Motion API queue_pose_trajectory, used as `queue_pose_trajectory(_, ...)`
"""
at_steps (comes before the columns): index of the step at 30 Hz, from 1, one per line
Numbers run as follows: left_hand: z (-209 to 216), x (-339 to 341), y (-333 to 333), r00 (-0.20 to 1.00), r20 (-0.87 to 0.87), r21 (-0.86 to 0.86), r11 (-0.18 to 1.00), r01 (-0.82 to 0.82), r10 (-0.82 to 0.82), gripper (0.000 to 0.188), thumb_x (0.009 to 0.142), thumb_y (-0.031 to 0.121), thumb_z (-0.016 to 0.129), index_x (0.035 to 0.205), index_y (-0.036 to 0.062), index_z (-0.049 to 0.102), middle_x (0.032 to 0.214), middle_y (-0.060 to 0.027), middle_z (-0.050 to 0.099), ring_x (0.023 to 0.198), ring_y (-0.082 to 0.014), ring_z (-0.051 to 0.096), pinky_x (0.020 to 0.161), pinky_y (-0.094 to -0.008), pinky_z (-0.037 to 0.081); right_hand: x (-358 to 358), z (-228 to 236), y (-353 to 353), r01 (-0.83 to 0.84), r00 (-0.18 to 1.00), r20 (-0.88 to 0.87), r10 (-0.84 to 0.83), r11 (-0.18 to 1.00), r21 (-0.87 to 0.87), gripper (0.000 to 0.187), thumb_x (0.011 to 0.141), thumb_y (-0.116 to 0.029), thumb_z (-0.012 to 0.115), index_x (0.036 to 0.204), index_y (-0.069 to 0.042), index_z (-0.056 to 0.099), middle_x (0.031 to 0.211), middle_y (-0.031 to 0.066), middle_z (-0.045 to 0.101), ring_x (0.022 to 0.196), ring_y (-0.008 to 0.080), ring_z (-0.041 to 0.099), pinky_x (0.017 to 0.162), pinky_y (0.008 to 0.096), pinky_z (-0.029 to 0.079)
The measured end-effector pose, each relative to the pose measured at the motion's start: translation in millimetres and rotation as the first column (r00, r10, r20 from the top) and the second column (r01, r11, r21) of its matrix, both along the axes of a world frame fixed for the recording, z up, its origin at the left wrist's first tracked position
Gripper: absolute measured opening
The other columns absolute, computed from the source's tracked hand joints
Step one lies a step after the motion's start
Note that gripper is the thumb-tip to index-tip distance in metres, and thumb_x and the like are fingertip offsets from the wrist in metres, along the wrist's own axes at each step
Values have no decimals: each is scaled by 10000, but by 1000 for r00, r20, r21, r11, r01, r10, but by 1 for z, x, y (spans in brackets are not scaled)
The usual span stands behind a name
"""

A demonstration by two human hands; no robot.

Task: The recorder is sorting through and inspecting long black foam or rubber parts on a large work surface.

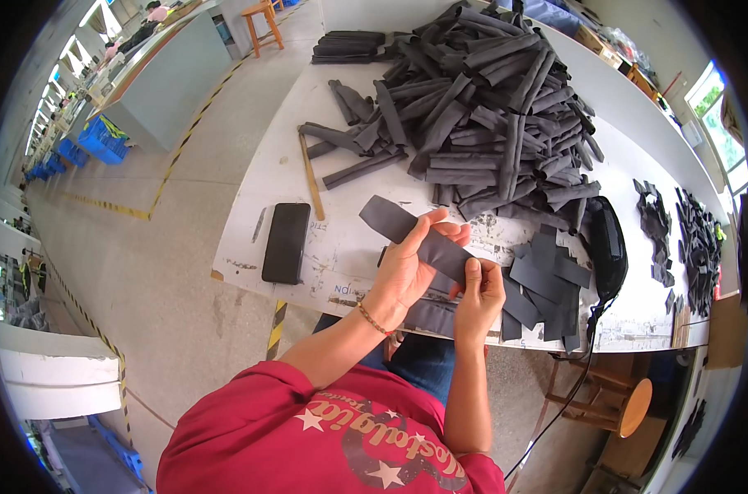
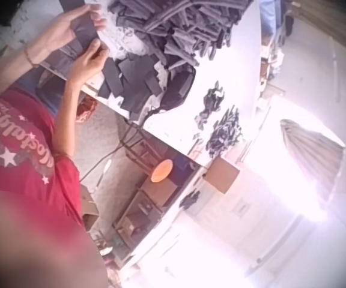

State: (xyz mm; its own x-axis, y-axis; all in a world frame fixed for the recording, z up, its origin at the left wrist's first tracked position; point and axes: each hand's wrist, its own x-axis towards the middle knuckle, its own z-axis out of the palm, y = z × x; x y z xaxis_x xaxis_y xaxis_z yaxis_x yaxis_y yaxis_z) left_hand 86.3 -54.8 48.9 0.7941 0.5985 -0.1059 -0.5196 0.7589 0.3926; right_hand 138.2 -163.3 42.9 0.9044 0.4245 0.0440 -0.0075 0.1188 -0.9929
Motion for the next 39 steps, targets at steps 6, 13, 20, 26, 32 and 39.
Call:
queue_pose_trajectory(6,-10,0,7,999,15,69,997,33,-35,267,1025,235,466,1115,2,558,822,-77,614,990,-294,647,952,-437,500,6,3,-11,3,1000,2,-3,988,-155,153,967,-178,607,917,-35,586,682,-53,504,546,14,412,472,182,382)
queue_pose_trajectory(13,-1,3,3,997,72,74,997,-1,-5,281,1030,251,456,1098,7,576,902,-107,661,1054,-309,638,999,-445,465,18,7,-25,-66,973,-207,104,981,181,287,1011,-272,516,1123,-11,562,652,-33,483,490,55,432,450,208,376)
queue_pose_trajectory(20,0,0,1,998,64,99,995,14,-21,304,1022,267,473,1136,2,568,933,-112,662,1075,-308,628,995,-448,464,6,3,-10,-66,996,-56,74,989,136,176,960,-158,608,973,17,605,772,14,569,613,95,542,541,246,467)
queue_pose_trajectory(26,-1,4,-14,998,43,5,999,-50,50,305,1013,299,499,1081,10,567,796,-40,567,943,-247,629,928,-411,492,-6,-10,-5,55,995,-91,-38,981,188,163,951,-142,623,865,-12,577,715,9,555,546,74,484,488,231,421)
queue_pose_trajectory(32,-2,-4,-11,999,-32,22,999,-43,44,326,998,299,529,1134,7,580,879,-82,625,946,-249,635,889,-421,509,-3,-14,-13,36,997,-74,-27,992,124,167,939,-142,644,866,-8,577,731,8,546,564,83,493,485,224,430)
queue_pose_trajectory(39,10,-61,17,829,-549,397,906,146,108,325,929,330,631,1099,60,696,1007,16,676,844,-46,577,637,-225,448,2,2,-45,-57,998,-10,56,995,-76,138,933,-126,648,885,-2,610,723,-16,556,583,53,475,511,217,411)
